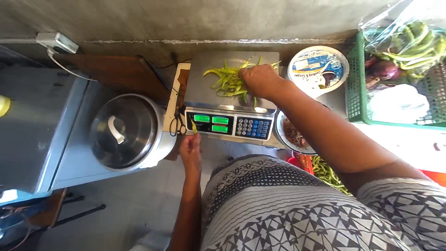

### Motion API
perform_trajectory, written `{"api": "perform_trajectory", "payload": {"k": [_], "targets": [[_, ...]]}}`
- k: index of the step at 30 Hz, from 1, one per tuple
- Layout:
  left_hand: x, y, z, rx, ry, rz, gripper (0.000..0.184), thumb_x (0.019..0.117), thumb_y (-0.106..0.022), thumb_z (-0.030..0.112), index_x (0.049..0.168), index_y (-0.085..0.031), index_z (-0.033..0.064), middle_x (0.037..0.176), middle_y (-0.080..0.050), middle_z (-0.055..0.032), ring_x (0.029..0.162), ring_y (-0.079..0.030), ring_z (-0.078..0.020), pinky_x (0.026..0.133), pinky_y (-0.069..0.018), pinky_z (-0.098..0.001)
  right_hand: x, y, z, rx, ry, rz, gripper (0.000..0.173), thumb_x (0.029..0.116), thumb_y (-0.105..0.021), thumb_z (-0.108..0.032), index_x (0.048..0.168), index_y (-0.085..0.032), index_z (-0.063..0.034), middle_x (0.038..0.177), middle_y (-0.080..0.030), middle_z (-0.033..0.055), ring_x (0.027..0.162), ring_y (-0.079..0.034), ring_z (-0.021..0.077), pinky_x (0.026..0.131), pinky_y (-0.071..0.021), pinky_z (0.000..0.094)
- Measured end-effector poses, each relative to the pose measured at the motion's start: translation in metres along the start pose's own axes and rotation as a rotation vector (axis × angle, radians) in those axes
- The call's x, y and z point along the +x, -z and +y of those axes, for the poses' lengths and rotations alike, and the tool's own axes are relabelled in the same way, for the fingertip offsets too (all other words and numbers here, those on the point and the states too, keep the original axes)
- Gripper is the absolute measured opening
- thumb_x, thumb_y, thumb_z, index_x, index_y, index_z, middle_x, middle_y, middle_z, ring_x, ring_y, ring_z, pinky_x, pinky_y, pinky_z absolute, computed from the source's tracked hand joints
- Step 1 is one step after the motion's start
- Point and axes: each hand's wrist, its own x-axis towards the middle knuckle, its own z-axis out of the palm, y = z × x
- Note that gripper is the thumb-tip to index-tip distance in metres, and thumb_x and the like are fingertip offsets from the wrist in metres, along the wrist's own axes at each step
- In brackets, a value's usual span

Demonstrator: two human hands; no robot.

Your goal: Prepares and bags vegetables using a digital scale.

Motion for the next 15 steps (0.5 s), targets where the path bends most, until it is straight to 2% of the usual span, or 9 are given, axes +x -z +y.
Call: {"api": "perform_trajectory", "payload": {"k": [2,6,8,10,12,13,14,15], "targets": [[-0.001,0.001,-0.001,0.009,0.007,-0.002,0.014,0.1015,-0.059,0.012,0.09,-0.062,0.0051,0.068,-0.057,0.0023,0.054,-0.052,-0.0043,0.052,-0.0454,-0.0187,0.004,0.001,0.002,-0.016,0.013,-0.013,0.029,0.098,-0.066,-0.016,0.12,-0.061,0.0019,0.104,-0.068,0.0294,0.101,-0.067,0.0521,0.08,-0.0509,0.069],[-0.003,0.001,0.0,0.006,0.018,-0.009,0.015,0.1018,-0.059,0.011,0.09,-0.063,0.0039,0.07,-0.059,0.0014,0.055,-0.052,-0.0045,0.052,-0.0463,-0.0182,0.011,0.004,0.014,0.03,0.073,-0.042,0.032,0.096,-0.069,-0.022,0.121,-0.065,-0.0031,0.106,-0.069,0.0264,0.103,-0.066,0.0492,0.083,-0.0499,0.069],[-0.003,0.001,0.001,-0.004,0.014,-0.007,0.015,0.1016,-0.059,0.01,0.089,-0.063,0.0032,0.069,-0.059,0.0013,0.054,-0.052,-0.0043,0.052,-0.0458,-0.0181,0.011,0.01,0.02,0.136,0.074,-0.017,0.033,0.0949,-0.072,-0.023,0.123,-0.066,-0.0062,0.107,-0.07,0.0254,0.104,-0.067,0.0486,0.086,-0.0494,0.0709],[-0.003,0.003,0.0,-0.005,0.006,-0.008,0.015,0.1017,-0.059,0.01,0.089,-0.063,0.0031,0.068,-0.059,0.0013,0.054,-0.052,-0.0042,0.051,-0.0461,-0.018,0.005,0.019,0.028,0.321,0.094,0.066,0.031,0.0935,-0.075,-0.022,0.12,-0.067,-0.0064,0.105,-0.07,0.0227,0.1,-0.068,0.0443,0.088,-0.0501,0.0692],[-0.003,0.004,-0.002,0.005,0.001,-0.01,0.015,0.1019,-0.058,0.01,0.089,-0.063,0.0035,0.068,-0.059,0.0016,0.054,-0.053,-0.0045,0.052,-0.0464,-0.0181,-0.004,0.026,0.038,0.562,0.131,0.183,0.036,0.0906,-0.079,-0.021,0.12,-0.068,-0.003,0.103,-0.07,0.0193,0.094,-0.068,0.0348,0.088,-0.0532,0.0598],[-0.004,0.005,-0.002,0.008,0.004,-0.013,0.015,0.1019,-0.058,0.011,0.089,-0.063,0.0037,0.068,-0.059,0.0018,0.054,-0.053,-0.0045,0.052,-0.0467,-0.018,-0.009,0.029,0.044,0.69,0.163,0.255,0.037,0.0887,-0.081,-0.02,0.118,-0.067,-0.0021,0.099,-0.069,0.015,0.087,-0.067,0.0263,0.083,-0.0553,0.0504],[-0.004,0.005,-0.003,0.012,0.007,-0.018,0.015,0.1019,-0.058,0.011,0.09,-0.063,0.0038,0.068,-0.058,0.0021,0.054,-0.053,-0.0041,0.052,-0.0466,-0.0177,-0.015,0.032,0.048,0.834,0.19,0.324,0.035,0.0874,-0.081,-0.019,0.115,-0.066,-0.0031,0.095,-0.067,0.0078,0.079,-0.063,0.0154,0.075,-0.055,0.0374],[-0.004,0.005,-0.003,0.016,0.012,-0.021,0.015,0.1019,-0.058,0.011,0.09,-0.063,0.0035,0.068,-0.058,0.002,0.054,-0.053,-0.004,0.052,-0.0464,-0.0178,-0.023,0.036,0.053,1.003,0.196,0.382,0.031,0.0867,-0.08,-0.018,0.111,-0.066,-0.0054,0.092,-0.066,0.0017,0.073,-0.06,0.0081,0.067,-0.0534,0.0282]]}}
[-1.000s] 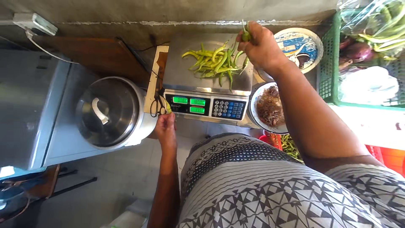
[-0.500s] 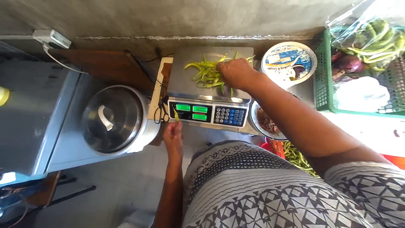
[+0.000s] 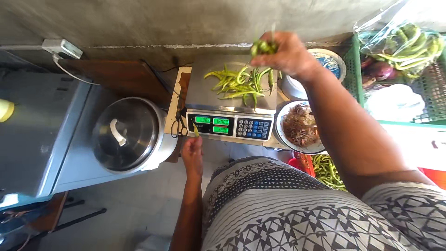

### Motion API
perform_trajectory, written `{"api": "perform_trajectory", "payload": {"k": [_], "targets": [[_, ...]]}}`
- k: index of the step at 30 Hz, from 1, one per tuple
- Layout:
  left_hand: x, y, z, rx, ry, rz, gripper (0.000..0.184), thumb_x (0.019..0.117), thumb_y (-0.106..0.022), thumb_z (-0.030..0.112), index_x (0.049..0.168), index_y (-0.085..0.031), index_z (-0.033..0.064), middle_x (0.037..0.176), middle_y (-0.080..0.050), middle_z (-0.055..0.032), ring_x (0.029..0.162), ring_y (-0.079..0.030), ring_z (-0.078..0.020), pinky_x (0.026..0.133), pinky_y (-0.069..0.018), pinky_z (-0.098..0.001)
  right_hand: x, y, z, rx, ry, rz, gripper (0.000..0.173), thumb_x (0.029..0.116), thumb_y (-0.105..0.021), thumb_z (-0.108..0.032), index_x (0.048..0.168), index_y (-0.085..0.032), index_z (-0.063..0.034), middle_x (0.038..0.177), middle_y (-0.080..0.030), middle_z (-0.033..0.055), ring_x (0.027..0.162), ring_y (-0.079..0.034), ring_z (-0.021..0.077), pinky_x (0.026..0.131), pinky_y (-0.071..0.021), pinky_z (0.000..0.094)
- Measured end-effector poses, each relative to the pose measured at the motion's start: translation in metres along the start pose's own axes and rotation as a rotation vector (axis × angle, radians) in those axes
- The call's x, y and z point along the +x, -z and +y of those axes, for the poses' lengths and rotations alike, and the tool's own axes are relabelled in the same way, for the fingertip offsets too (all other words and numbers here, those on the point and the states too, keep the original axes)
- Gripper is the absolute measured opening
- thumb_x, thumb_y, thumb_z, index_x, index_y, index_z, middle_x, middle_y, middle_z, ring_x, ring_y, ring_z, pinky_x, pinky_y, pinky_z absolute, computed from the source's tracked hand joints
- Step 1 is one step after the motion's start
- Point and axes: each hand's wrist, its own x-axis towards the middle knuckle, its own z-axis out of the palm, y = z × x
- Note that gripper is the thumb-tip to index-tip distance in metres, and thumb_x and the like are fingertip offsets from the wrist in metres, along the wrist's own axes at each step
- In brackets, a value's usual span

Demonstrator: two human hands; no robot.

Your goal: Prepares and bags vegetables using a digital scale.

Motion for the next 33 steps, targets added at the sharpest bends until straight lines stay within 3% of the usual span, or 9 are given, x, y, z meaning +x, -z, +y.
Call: {"api": "perform_trajectory", "payload": {"k": [2,4,6,8,14,18,22,28,33], "targets": [[0.0,-0.002,0.002,0.014,0.002,-0.013,0.014,0.102,-0.059,0.011,0.091,-0.063,0.0036,0.069,-0.059,0.0024,0.055,-0.053,-0.0034,0.053,-0.047,-0.018,-0.013,0.014,-0.009,0.337,-0.057,0.141,0.024,0.0877,-0.075,-0.02,0.106,-0.062,-0.013,0.084,-0.065,-0.0048,0.063,-0.057,0.004,0.054,-0.0488,0.0218],[0.0,-0.002,0.004,0.018,0.006,-0.022,0.012,0.1022,-0.059,0.012,0.095,-0.064,0.004,0.074,-0.06,0.0027,0.057,-0.054,-0.003,0.055,-0.0489,-0.019,-0.029,0.026,-0.013,0.633,-0.094,0.209,0.005,0.0951,-0.056,-0.021,0.099,-0.059,-0.018,0.083,-0.064,-0.0044,0.065,-0.058,0.0066,0.057,-0.0513,0.0239],[0.0,-0.001,0.005,0.006,0.004,-0.012,0.012,0.102,-0.061,0.016,0.095,-0.064,0.0065,0.076,-0.061,0.0028,0.058,-0.054,-0.0041,0.055,-0.0495,-0.0201,-0.048,0.027,-0.01,0.91,-0.073,0.238,0.024,0.0989,-0.039,-0.02,0.089,-0.06,-0.0142,0.087,-0.067,0.0029,0.068,-0.062,0.0124,0.059,-0.053,0.0281],[0.004,0.001,0.01,0.004,-0.024,-0.015,0.014,0.1023,-0.062,0.02,0.095,-0.065,0.0091,0.075,-0.061,0.0029,0.058,-0.054,-0.0057,0.055,-0.0495,-0.0218,-0.065,0.019,-0.004,1.007,-0.081,0.205,0.031,0.0974,-0.034,-0.025,0.085,-0.061,-0.0149,0.087,-0.068,0.0032,0.066,-0.063,0.0128,0.055,-0.0531,0.0273],[0.015,-0.007,0.032,-0.034,-0.128,-0.026,0.012,0.1028,-0.061,0.021,0.095,-0.065,0.0122,0.074,-0.059,0.0037,0.058,-0.054,-0.006,0.053,-0.049,-0.0207,-0.106,-0.023,0.002,1.166,-0.25,0.105,0.024,0.0914,-0.051,-0.029,0.106,-0.063,-0.015,0.075,-0.062,-0.0027,0.057,-0.058,0.007,0.047,-0.0486,0.0208],[0.016,-0.027,0.045,-0.064,-0.161,-0.084,0.012,0.1028,-0.06,0.018,0.094,-0.065,0.0121,0.078,-0.06,0.003,0.059,-0.053,-0.0063,0.053,-0.0474,-0.0201,-0.127,-0.038,0.005,1.239,-0.37,0.056,0.013,0.0987,-0.054,-0.027,0.099,-0.062,-0.0164,0.075,-0.06,-0.0032,0.054,-0.055,0.0037,0.045,-0.0462,0.0166],[0.012,-0.05,0.048,-0.045,-0.163,-0.142,0.011,0.1025,-0.061,0.019,0.094,-0.066,0.0128,0.077,-0.06,0.0036,0.059,-0.054,-0.0056,0.054,-0.0494,-0.0198,-0.151,-0.027,-0.001,1.04,-0.513,0.074,0.006,0.0995,-0.055,-0.017,0.094,-0.057,-0.0155,0.068,-0.055,-0.0034,0.046,-0.047,0.0019,0.039,-0.041,0.0156],[-0.011,-0.084,0.059,0.137,-0.247,-0.537,0.013,0.1032,-0.058,0.02,0.099,-0.064,0.0097,0.077,-0.06,0.0044,0.063,-0.056,-0.0048,0.057,-0.0494,-0.0212,-0.226,0.045,-0.009,0.117,-0.43,-0.234,0.021,0.0899,-0.076,-0.016,0.107,-0.067,-0.0089,0.079,-0.067,0.0015,0.058,-0.059,0.0099,0.051,-0.0513,0.0275],[-0.045,-0.14,0.079,0.229,-0.401,-0.963,0.016,0.0985,-0.064,0.017,0.098,-0.069,0.0027,0.087,-0.066,-0.0007,0.072,-0.062,-0.003,0.064,-0.055,-0.02,-0.338,0.109,0.026,-0.208,-0.866,-0.001,0.018,0.091,-0.079,-0.011,0.101,-0.067,-0.0027,0.078,-0.066,0.0119,0.061,-0.062,0.0231,0.058,-0.0548,0.0426]]}}
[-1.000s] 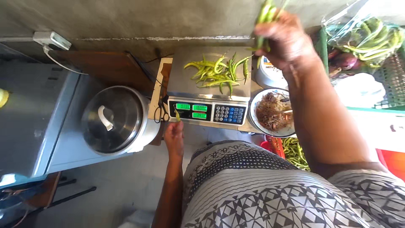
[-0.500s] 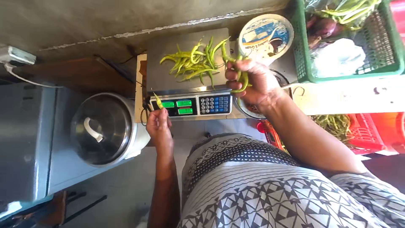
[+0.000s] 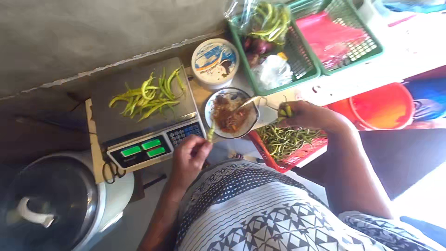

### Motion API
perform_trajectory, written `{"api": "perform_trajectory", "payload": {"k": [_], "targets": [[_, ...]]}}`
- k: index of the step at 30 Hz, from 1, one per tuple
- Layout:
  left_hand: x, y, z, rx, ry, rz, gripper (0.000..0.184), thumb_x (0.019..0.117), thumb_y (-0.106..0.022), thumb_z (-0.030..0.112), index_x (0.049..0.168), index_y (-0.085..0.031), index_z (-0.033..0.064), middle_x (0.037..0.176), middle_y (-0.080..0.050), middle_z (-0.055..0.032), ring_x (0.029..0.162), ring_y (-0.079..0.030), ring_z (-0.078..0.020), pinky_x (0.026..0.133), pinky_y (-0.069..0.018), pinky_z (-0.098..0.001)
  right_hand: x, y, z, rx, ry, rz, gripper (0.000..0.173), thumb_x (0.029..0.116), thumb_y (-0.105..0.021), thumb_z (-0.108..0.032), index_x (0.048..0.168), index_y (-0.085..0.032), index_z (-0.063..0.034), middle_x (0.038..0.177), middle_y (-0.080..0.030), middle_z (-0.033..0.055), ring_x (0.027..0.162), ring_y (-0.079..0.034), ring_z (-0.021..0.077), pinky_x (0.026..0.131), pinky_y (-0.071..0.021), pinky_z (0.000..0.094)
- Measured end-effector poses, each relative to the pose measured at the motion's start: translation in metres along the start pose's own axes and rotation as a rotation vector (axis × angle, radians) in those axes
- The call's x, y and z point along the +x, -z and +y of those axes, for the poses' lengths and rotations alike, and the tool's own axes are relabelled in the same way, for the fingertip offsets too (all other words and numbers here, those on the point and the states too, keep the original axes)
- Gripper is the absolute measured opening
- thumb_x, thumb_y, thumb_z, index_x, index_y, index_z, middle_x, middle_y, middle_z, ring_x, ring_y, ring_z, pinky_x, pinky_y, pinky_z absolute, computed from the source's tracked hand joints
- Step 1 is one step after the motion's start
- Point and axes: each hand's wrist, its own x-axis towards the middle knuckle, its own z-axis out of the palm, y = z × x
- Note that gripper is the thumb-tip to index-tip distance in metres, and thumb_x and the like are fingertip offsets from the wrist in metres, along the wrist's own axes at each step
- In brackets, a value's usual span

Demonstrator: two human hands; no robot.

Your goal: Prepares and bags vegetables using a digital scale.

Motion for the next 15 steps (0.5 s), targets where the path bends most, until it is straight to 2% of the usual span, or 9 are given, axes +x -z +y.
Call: {"api": "perform_trajectory", "payload": {"k": [1,3,4,5,7,9,11,13,15], "targets": [[0.008,-0.012,0.006,0.02,-0.036,-0.085,0.017,0.0979,-0.065,0.018,0.098,-0.071,0.0022,0.09,-0.067,-0.0025,0.075,-0.064,-0.0038,0.068,-0.0564,-0.0207,-0.009,0.002,0.029,0.004,-0.098,0.075,0.019,0.0904,-0.079,-0.01,0.101,-0.066,-0.0005,0.077,-0.064,0.0147,0.061,-0.061,0.0262,0.058,-0.0537,0.0468],[0.025,-0.037,0.019,0.11,-0.089,-0.273,0.02,0.0987,-0.065,0.021,0.099,-0.072,0.0022,0.095,-0.069,-0.0063,0.082,-0.067,-0.0084,0.075,-0.0584,-0.0259,-0.018,0.001,0.089,0.019,-0.314,0.166,0.026,0.0895,-0.08,-0.011,0.106,-0.067,0.003,0.084,-0.067,0.0215,0.07,-0.064,0.0344,0.068,-0.0542,0.0585],[0.034,-0.051,0.026,0.167,-0.12,-0.361,0.022,0.099,-0.065,0.023,0.099,-0.073,0.0024,0.097,-0.07,-0.008,0.085,-0.068,-0.0113,0.078,-0.0585,-0.0292,-0.019,-0.002,0.116,0.017,-0.415,0.183,0.029,0.0895,-0.08,-0.013,0.107,-0.066,0.0053,0.087,-0.067,0.0241,0.073,-0.064,0.0367,0.072,-0.0541,0.0608],[0.042,-0.064,0.032,0.22,-0.147,-0.445,0.023,0.0996,-0.064,0.024,0.1,-0.073,0.0031,0.098,-0.071,-0.0085,0.086,-0.068,-0.0134,0.08,-0.0585,-0.0317,-0.018,-0.004,0.134,0.019,-0.512,0.169,0.034,0.0912,-0.079,-0.015,0.112,-0.064,0.0078,0.093,-0.066,0.0267,0.078,-0.064,0.0386,0.077,-0.0534,0.0612],[0.057,-0.089,0.043,0.299,-0.175,-0.61,0.026,0.1009,-0.062,0.026,0.102,-0.073,0.0024,0.099,-0.071,-0.0109,0.089,-0.069,-0.0194,0.083,-0.0575,-0.0382,-0.016,-0.008,0.158,0.011,-0.628,0.152,0.044,0.0921,-0.079,-0.02,0.12,-0.062,0.0093,0.109,-0.066,0.0318,0.097,-0.066,0.0453,0.089,-0.0513,0.0652],[0.07,-0.111,0.052,0.342,-0.177,-0.736,0.028,0.1024,-0.059,0.027,0.104,-0.072,0.0017,0.1,-0.07,-0.0123,0.093,-0.068,-0.0225,0.086,-0.0557,-0.042,-0.017,-0.005,0.175,0.013,-0.615,0.194,0.054,0.0909,-0.081,-0.022,0.132,-0.059,0.0065,0.124,-0.063,0.0345,0.115,-0.061,0.0511,0.098,-0.0465,0.0701],[0.08,-0.127,0.056,0.368,-0.176,-0.794,0.028,0.1032,-0.058,0.027,0.103,-0.071,0.0012,0.099,-0.07,-0.013,0.092,-0.068,-0.0235,0.085,-0.0556,-0.0431,-0.031,0.006,0.175,0.012,-0.546,0.312,0.058,0.0939,-0.077,-0.022,0.14,-0.055,0.0047,0.13,-0.059,0.0386,0.123,-0.055,0.057,0.102,-0.0393,0.0756],[0.086,-0.141,0.057,0.426,-0.14,-0.837,0.028,0.1037,-0.058,0.027,0.104,-0.071,0.0019,0.096,-0.07,-0.0131,0.09,-0.069,-0.0251,0.083,-0.0558,-0.0463,-0.044,0.019,0.194,-0.008,-0.46,0.508,0.054,0.0939,-0.076,-0.025,0.137,-0.059,0.0034,0.123,-0.061,0.0396,0.116,-0.057,0.0605,0.096,-0.0387,0.082],[0.093,-0.154,0.057,0.493,-0.095,-0.874,0.027,0.1037,-0.059,0.028,0.105,-0.071,0.0037,0.092,-0.071,-0.0121,0.087,-0.069,-0.0257,0.081,-0.0563,-0.0487,-0.062,0.046,0.188,0.014,-0.446,0.605,0.049,0.0967,-0.072,-0.028,0.135,-0.062,0.0008,0.121,-0.064,0.0363,0.115,-0.059,0.0587,0.096,-0.0381,0.082]]}}
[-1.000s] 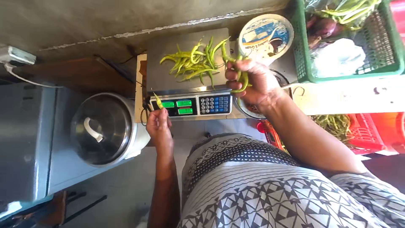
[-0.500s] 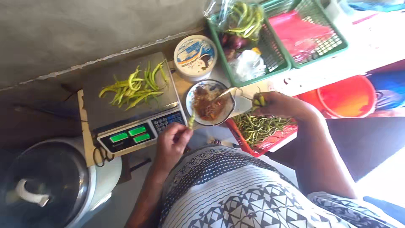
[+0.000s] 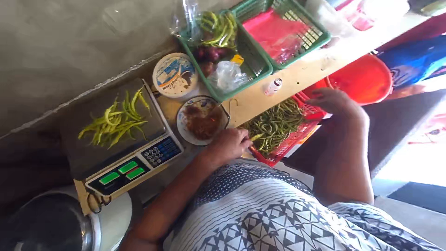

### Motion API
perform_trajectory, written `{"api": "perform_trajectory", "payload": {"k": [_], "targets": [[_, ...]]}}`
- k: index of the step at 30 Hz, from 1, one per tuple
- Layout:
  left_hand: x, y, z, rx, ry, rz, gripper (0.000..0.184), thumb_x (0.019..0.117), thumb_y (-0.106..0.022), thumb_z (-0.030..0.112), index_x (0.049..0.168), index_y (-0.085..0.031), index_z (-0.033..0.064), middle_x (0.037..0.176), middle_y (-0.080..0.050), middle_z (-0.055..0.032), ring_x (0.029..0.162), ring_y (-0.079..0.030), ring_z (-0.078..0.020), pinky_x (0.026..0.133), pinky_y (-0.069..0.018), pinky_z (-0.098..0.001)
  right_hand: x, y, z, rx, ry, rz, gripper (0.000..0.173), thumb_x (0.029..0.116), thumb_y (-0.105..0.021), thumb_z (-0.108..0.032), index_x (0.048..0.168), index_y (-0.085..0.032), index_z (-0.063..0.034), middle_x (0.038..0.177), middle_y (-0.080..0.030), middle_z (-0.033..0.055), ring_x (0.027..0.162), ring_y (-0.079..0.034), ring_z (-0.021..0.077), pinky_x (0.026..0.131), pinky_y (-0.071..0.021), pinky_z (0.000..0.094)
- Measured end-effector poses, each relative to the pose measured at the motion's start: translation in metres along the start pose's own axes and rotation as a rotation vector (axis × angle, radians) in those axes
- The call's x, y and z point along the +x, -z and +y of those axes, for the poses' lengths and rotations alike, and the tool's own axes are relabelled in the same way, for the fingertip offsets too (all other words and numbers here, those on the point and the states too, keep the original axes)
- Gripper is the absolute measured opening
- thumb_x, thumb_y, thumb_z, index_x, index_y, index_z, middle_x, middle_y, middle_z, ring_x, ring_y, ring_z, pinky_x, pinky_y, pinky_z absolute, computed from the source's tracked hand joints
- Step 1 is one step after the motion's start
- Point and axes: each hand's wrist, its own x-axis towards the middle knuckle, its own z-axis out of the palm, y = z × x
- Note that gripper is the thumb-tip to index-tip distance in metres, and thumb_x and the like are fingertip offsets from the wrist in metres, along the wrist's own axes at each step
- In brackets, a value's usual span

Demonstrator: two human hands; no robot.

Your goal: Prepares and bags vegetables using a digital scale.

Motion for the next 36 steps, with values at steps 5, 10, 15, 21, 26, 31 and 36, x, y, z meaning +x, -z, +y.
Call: {"api": "perform_trajectory", "payload": {"k": [5,10,15,21,26,31,36], "targets": [[0.046,-0.015,0.008,0.163,0.068,-0.162,0.026,0.1025,-0.059,0.026,0.105,-0.072,0.0036,0.093,-0.071,-0.0156,0.092,-0.069,-0.0334,0.083,-0.0544,-0.0574,-0.031,0.08,-0.051,0.202,0.106,0.179,0.041,0.1025,-0.061,-0.029,0.13,-0.061,0.0011,0.116,-0.067,0.0277,0.101,-0.067,0.0402,0.093,-0.0512,0.0624],[0.081,-0.03,0.028,0.221,0.059,-0.127,0.052,0.1059,-0.05,0.044,0.141,-0.057,0.006,0.112,-0.07,-0.0204,0.106,-0.069,-0.038,0.089,-0.054,-0.0607,-0.047,0.085,-0.13,0.258,0.47,0.167,0.035,0.1031,-0.06,-0.028,0.127,-0.063,-0.002,0.112,-0.07,0.0169,0.095,-0.069,0.0211,0.09,-0.0568,0.0444],[0.065,-0.014,0.018,0.107,0.015,-0.178,0.053,0.1083,-0.046,0.04,0.147,-0.051,0.0051,0.124,-0.067,-0.0213,0.118,-0.065,-0.0365,0.102,-0.0484,-0.0578,-0.027,0.052,-0.202,0.171,0.747,-0.013,0.021,0.1014,-0.065,-0.021,0.116,-0.07,-0.0067,0.108,-0.073,0.0104,0.096,-0.072,0.0191,0.089,-0.0592,0.0443],[0.001,0.0,-0.011,-0.129,0.042,0.03,0.033,0.1045,-0.055,0.025,0.108,-0.067,-0.0052,0.101,-0.068,-0.0203,0.096,-0.067,-0.0321,0.09,-0.0521,-0.051,0.037,0.022,-0.279,0.2,0.867,-0.085,0.018,0.1024,-0.06,-0.012,0.108,-0.074,-0.0036,0.1,-0.073,0.0123,0.09,-0.069,0.0207,0.087,-0.056,0.0459],[-0.079,-0.027,-0.054,-0.215,0.117,0.499,0.042,0.1045,-0.054,0.031,0.085,-0.069,-0.0029,0.083,-0.067,-0.0136,0.078,-0.065,-0.021,0.075,-0.0551,-0.0386,0.061,0.029,-0.309,0.113,0.814,-0.071,0.021,0.1001,-0.065,-0.02,0.102,-0.073,-0.0012,0.092,-0.073,0.0131,0.08,-0.071,0.0236,0.082,-0.0584,0.0491],[-0.163,-0.059,-0.078,-0.439,0.405,0.83,0.03,0.1048,-0.048,0.017,0.124,-0.063,-0.0015,0.124,-0.067,-0.0147,0.083,-0.069,-0.015,0.074,-0.0604,-0.0344,0.065,0.059,-0.275,0.046,0.678,0.043,0.04,0.1023,-0.063,-0.037,0.101,-0.071,0.0024,0.092,-0.072,0.0203,0.083,-0.072,0.0338,0.083,-0.0559,0.0613],[-0.213,-0.085,-0.08,-0.685,0.534,1.223,0.02,0.0992,-0.057,0.013,0.112,-0.063,-0.0023,0.113,-0.07,-0.0072,0.076,-0.069,-0.007,0.067,-0.0603,-0.0258,0.084,0.095,-0.213,-0.046,0.478,0.254,0.021,0.0983,-0.065,-0.014,0.108,-0.073,0.0027,0.104,-0.07,0.0303,0.099,-0.066,0.0495,0.089,-0.045,0.074]]}}
